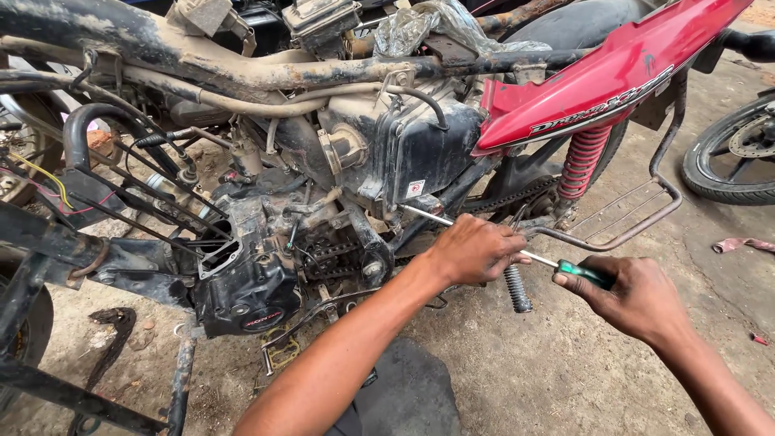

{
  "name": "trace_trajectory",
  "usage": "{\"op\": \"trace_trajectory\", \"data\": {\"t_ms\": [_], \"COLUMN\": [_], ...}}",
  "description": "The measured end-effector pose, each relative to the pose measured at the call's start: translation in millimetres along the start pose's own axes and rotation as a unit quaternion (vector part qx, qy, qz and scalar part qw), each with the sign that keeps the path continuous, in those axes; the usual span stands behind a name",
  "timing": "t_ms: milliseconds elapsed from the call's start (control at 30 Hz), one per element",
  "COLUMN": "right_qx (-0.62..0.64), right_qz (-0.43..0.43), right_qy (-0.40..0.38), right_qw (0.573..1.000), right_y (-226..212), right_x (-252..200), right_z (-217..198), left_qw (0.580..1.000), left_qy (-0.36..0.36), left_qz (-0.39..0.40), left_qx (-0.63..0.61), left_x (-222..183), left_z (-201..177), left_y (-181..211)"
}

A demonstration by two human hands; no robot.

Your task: Repairing motorcycle components such as the carburetor and drive sprocket.

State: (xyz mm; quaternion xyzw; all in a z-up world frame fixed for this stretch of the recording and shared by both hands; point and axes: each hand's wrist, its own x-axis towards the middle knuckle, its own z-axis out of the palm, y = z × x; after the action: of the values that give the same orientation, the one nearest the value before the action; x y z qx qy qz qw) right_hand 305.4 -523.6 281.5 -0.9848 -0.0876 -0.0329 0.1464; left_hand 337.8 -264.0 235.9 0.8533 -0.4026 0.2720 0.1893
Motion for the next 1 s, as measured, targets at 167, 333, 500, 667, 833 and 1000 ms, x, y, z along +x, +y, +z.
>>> {"op": "trace_trajectory", "data": {"t_ms": [167, 333, 500, 667, 833, 1000], "right_qx": [-0.027, -0.042, -0.050, -0.058, -0.054, -0.055], "right_qz": [0.026, 0.006, 0.011, 0.010, -0.014, -0.007], "right_qy": [0.006, 0.041, 0.039, 0.026, 0.047, 0.030], "right_qw": [0.999, 0.998, 0.998, 0.998, 0.997, 0.998], "right_y": [-5, 9, 3, 4, 9, 7], "right_x": [-12, -12, -5, 0, 8, 13], "right_z": [-6, -1, 2, 1, 3, 5], "left_qw": [1.000, 1.000, 0.999, 0.999, 0.999, 0.998], "left_qy": [0.003, 0.012, -0.009, 0.030, 0.014, 0.012], "left_qz": [-0.012, -0.005, -0.023, 0.001, -0.011, -0.012], "left_qx": [-0.003, 0.015, 0.035, 0.020, 0.032, 0.059], "left_x": [-1, 3, -1, 0, 2, 1], "left_z": [1, -2, -7, -1, 7, 3], "left_y": [9, 15, 11, 9, 3, 4]}}
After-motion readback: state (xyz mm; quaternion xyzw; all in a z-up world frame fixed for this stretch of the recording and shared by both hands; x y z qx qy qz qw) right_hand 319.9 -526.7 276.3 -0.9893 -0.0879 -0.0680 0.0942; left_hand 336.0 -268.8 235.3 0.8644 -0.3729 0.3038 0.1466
